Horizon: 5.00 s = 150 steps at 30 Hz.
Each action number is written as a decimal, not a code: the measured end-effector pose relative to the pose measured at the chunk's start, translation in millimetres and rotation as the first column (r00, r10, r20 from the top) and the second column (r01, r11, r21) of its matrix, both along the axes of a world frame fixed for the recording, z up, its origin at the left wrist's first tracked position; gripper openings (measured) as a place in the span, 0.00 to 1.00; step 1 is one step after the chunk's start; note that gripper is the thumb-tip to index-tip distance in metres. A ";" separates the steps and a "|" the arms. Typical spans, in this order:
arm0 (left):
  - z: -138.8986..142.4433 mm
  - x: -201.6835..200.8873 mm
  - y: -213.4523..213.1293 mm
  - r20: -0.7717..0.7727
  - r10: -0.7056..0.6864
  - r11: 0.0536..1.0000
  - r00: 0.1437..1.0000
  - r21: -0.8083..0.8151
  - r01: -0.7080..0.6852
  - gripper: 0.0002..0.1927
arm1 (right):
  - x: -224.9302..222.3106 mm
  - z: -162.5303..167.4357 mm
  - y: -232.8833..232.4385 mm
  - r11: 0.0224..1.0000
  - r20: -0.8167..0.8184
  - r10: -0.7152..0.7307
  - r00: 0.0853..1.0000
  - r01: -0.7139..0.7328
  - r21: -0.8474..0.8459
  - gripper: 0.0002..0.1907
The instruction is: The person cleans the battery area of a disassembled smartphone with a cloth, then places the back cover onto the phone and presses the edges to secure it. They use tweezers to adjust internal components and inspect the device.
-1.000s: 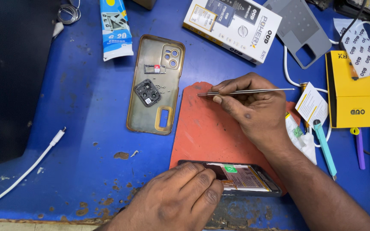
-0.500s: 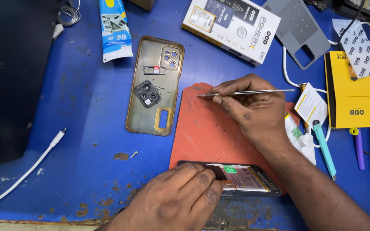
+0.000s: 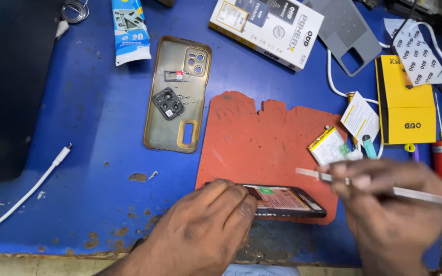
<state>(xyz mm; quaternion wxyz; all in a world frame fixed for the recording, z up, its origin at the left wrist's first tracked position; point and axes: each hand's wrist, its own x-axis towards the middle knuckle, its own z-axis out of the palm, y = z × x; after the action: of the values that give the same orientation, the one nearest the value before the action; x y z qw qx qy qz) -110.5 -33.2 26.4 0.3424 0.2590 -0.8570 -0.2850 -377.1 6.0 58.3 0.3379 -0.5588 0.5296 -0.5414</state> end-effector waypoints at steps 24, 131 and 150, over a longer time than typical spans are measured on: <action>8.5 -3.8 1.8 0.063 -0.016 0.997 0.998 0.076 0.011 0.19 | 30.6 -13.2 41.0 0.994 -0.379 0.086 0.922 -0.103 -0.025 0.15; -2.7 -2.9 -0.9 0.087 -0.010 0.990 0.996 -0.136 0.021 0.16 | -32.9 -46.9 -17.6 0.973 -0.064 -0.078 0.995 0.090 0.214 0.10; -9.9 2.8 9.5 0.154 -0.053 0.997 0.987 -0.044 0.060 0.10 | -23.3 -62.0 -20.2 0.926 -0.020 0.256 0.967 -0.239 0.292 0.07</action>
<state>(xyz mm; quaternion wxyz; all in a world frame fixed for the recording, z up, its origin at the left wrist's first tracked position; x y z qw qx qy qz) -107.7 -23.7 16.4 0.2738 0.2474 -0.8943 -0.2532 -400.4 -14.3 -3.7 0.4656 -0.5813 0.5373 -0.3957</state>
